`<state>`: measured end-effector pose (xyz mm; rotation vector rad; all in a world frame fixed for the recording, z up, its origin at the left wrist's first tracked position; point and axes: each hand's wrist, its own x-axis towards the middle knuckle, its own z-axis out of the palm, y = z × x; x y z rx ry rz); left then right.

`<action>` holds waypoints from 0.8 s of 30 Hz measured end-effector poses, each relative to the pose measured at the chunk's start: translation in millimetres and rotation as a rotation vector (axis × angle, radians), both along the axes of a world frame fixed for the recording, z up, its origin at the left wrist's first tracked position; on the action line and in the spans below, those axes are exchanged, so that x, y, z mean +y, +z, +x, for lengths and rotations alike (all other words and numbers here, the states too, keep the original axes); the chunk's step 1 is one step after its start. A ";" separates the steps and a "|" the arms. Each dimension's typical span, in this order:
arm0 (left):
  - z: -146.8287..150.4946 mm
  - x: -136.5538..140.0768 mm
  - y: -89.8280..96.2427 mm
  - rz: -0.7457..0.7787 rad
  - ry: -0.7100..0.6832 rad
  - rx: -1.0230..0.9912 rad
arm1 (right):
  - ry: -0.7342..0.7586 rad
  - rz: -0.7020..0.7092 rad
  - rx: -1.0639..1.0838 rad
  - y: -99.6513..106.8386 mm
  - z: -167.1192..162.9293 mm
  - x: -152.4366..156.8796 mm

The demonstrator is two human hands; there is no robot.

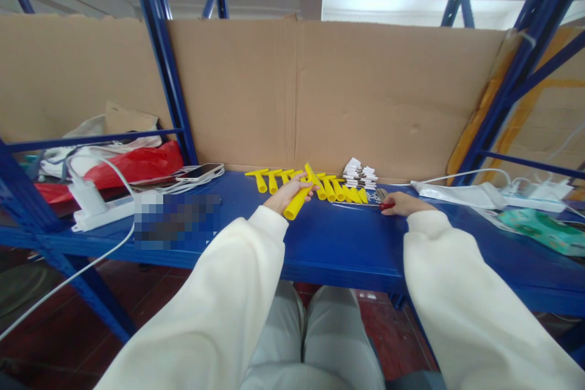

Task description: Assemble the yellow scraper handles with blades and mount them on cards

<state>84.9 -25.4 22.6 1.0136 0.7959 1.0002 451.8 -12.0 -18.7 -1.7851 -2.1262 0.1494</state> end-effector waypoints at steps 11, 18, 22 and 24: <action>-4.0 6.4 -4.6 0.001 0.050 0.125 | 0.030 -0.106 0.008 11.0 -23.9 -13.9; -1.8 4.3 -6.4 -0.015 0.072 0.149 | 0.049 -0.062 0.082 15.7 -29.1 -18.8; -0.7 -0.3 -6.4 -0.024 0.074 0.182 | 0.095 -0.008 0.227 13.4 -32.3 -18.1; -0.2 -1.9 -6.2 -0.031 0.076 0.209 | 0.117 0.050 0.283 11.8 -37.0 -17.0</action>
